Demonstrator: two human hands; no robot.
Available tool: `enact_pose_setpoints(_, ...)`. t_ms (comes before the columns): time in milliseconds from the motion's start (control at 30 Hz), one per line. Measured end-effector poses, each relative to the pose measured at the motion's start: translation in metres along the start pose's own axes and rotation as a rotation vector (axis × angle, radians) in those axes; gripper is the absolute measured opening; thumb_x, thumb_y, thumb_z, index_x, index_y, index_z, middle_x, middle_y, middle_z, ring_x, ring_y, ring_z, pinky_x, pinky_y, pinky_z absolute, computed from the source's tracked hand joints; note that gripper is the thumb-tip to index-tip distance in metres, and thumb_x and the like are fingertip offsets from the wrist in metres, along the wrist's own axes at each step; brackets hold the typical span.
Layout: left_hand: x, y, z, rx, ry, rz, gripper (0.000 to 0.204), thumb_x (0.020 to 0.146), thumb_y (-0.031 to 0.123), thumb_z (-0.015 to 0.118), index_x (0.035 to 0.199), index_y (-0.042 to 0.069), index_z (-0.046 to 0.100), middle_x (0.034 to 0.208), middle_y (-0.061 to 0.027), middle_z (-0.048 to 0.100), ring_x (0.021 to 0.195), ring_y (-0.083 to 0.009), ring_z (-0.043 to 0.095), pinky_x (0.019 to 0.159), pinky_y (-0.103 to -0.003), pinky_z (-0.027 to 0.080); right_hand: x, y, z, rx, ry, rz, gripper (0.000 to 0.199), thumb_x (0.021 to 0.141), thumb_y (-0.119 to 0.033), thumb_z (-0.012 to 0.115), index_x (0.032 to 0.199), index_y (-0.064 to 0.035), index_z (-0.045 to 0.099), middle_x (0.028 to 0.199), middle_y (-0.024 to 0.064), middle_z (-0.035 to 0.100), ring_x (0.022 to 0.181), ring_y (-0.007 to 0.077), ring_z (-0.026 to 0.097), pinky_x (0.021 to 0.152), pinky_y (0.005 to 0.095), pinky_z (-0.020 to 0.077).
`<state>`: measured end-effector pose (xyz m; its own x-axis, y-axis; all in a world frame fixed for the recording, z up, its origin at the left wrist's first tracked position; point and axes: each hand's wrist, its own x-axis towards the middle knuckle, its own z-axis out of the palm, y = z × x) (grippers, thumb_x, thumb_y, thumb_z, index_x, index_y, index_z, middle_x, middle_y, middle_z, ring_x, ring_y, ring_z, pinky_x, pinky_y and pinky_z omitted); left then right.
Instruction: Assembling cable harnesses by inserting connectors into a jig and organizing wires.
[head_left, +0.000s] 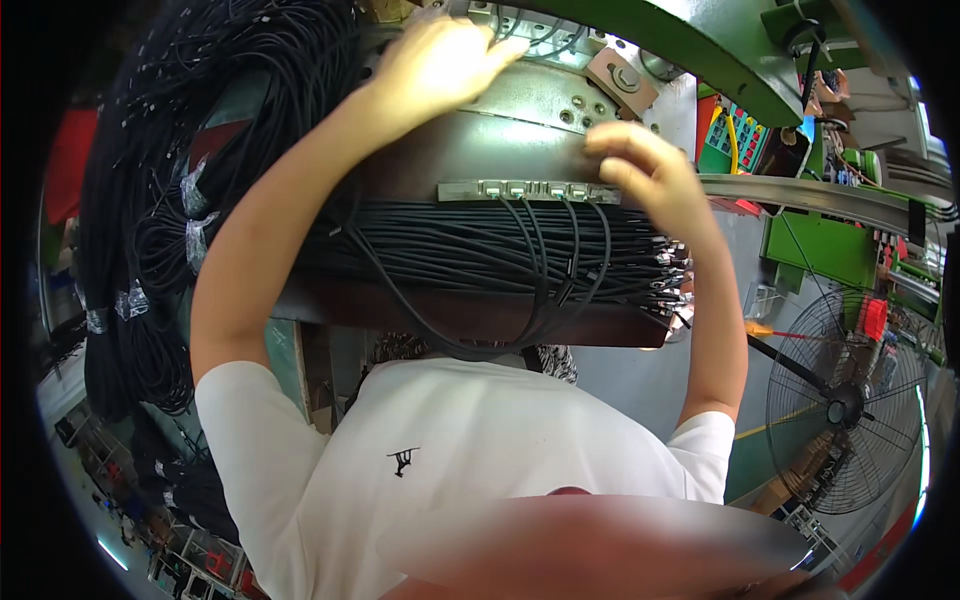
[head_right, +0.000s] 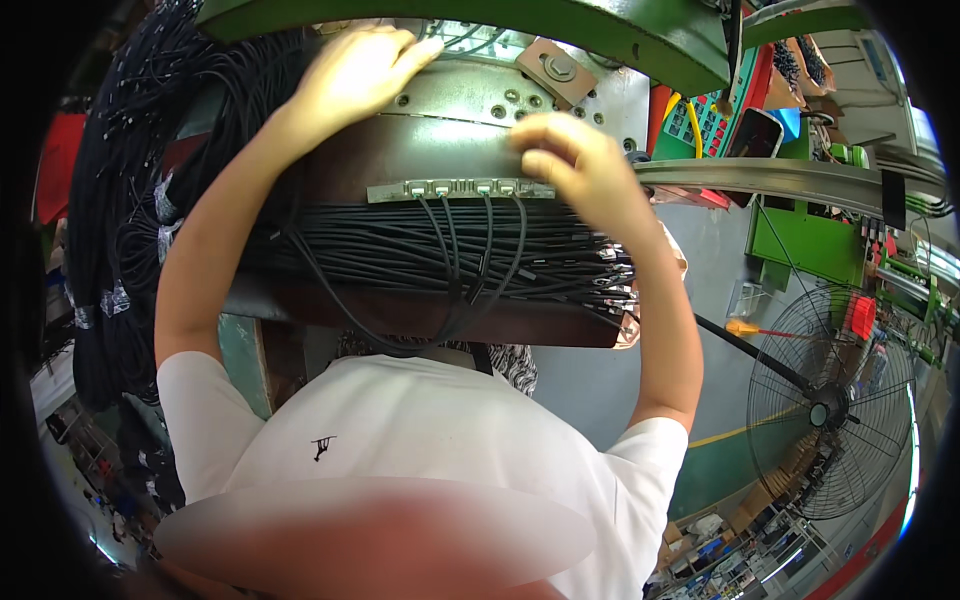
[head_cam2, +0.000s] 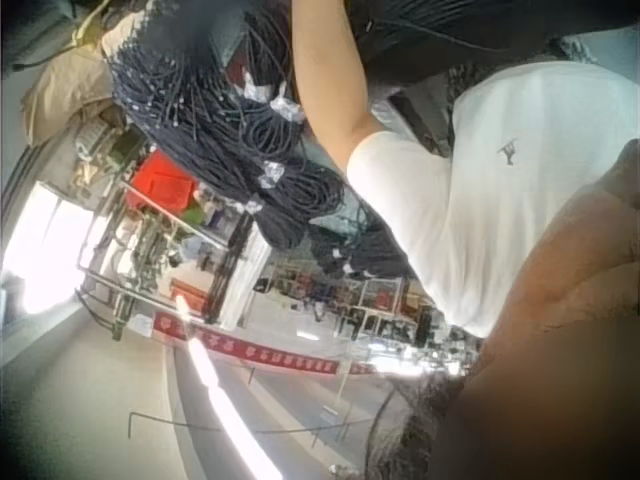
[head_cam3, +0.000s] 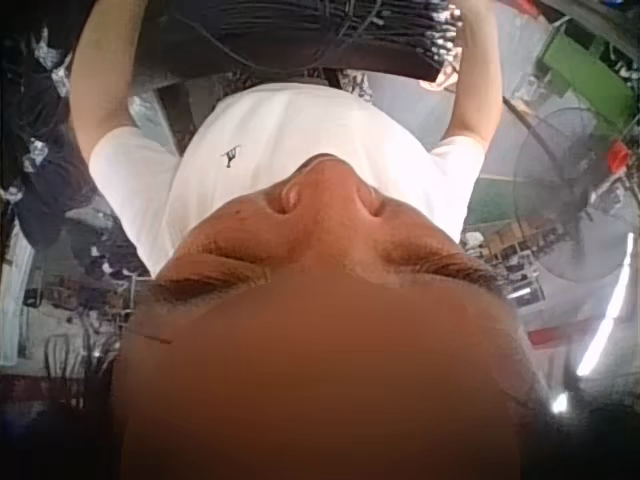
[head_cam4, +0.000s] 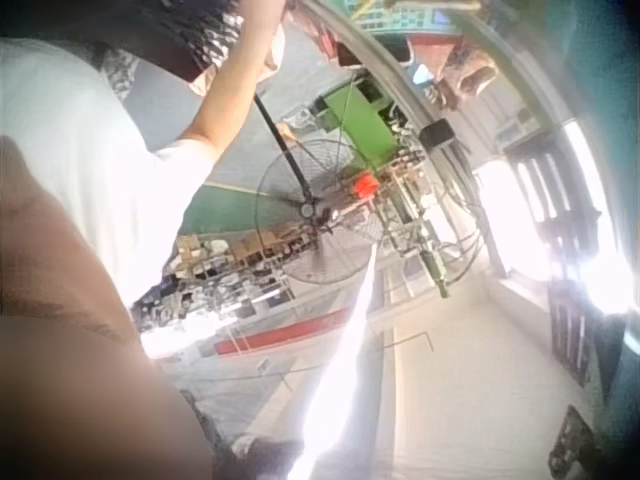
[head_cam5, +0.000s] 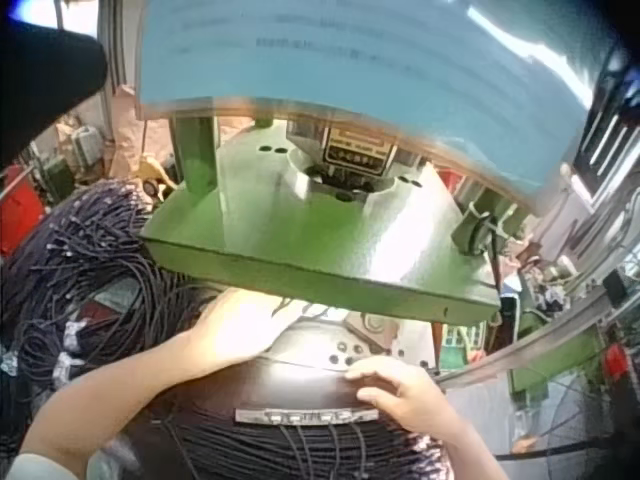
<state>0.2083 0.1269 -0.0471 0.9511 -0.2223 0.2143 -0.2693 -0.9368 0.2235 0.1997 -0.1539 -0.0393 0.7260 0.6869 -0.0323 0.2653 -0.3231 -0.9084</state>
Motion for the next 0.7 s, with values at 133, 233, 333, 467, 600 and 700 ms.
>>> enact_pose_setpoints(133, 0.023, 0.029, 0.002, -1.232, -0.408, -0.546, 0.05, 0.093, 0.047, 0.046, 0.089, -0.002, 0.06, 0.079, -0.0152, 0.065, 0.076, -0.0241, 0.065, 0.072, -0.033, 0.052, 0.099, 0.01, -0.033, -0.348, 0.374, 0.143, 0.026, 0.087, -0.022, 0.061, 0.102, 0.0003, 0.063, 0.087, 0.0052, 0.064, 0.08, 0.0121, 0.059, 0.07, 0.0283, 0.0474)
enact_pose_setpoints(233, 0.035, 0.039, 0.027, -1.859, -0.52, -0.566, 0.038, 0.099, 0.033, 0.041, 0.114, -0.001, 0.051, 0.108, -0.0182, 0.062, 0.093, -0.0247, 0.064, 0.08, -0.034, 0.053, 0.145, 0.063, -0.035, -0.481, 0.447, 0.038, 0.025, 0.087, -0.022, 0.062, 0.101, -0.0004, 0.063, 0.086, 0.0053, 0.064, 0.079, 0.012, 0.058, 0.069, 0.0285, 0.0472)
enact_pose_setpoints(333, 0.038, 0.057, 0.016, -2.065, -0.516, -0.52, 0.038, 0.1, 0.029, 0.035, 0.117, -0.002, 0.049, 0.112, -0.0201, 0.061, 0.094, -0.0257, 0.064, 0.08, -0.035, 0.054, 0.138, 0.131, -0.092, -0.698, 0.532, -0.089, 0.024, 0.086, -0.021, 0.062, 0.099, -0.0013, 0.064, 0.084, 0.0055, 0.064, 0.077, 0.0118, 0.058, 0.067, 0.0288, 0.047)
enact_pose_setpoints(467, -0.015, 0.032, -0.011, -2.137, -0.56, -0.525, 0.052, 0.099, 0.039, 0.034, 0.122, -0.007, 0.045, 0.118, -0.0261, 0.056, 0.108, -0.0312, 0.059, 0.086, -0.035, 0.053, 0.098, 0.004, -0.005, -0.891, 0.466, -0.5, 0.02, 0.084, -0.02, 0.063, 0.091, -0.0015, 0.065, 0.081, 0.0114, 0.067, 0.068, 0.0169, 0.062, 0.062, 0.0331, 0.0491)
enact_pose_setpoints(600, -0.048, 0.085, -0.014, -2.022, -0.433, -0.715, 0.036, 0.097, 0.038, 0.04, 0.089, 0.007, 0.054, 0.061, 0.0019, 0.042, 0.051, -0.0108, 0.035, 0.049, -0.024, 0.031, 0.071, -0.03, 0.029, 0.073, 0.304, 0.191, 0.034, 0.086, -0.027, 0.064, 0.104, 0.0019, 0.062, 0.079, 0.0027, 0.063, 0.065, 0.0049, 0.053, 0.055, 0.0177, 0.0408)
enact_pose_setpoints(700, -0.076, 0.083, -0.048, -2.049, -0.544, -0.695, 0.034, 0.097, 0.032, 0.04, 0.067, 0.017, 0.037, 0.047, 0.0086, 0.025, 0.041, -0.0061, 0.022, 0.042, -0.023, 0.021, 0.068, -0.02, 0.032, -0.13, 0.23, 0.076, 0.034, 0.087, -0.032, 0.06, 0.097, 0.0, 0.065, 0.073, 0.0056, 0.064, 0.064, 0.0084, 0.054, 0.061, 0.0244, 0.044)
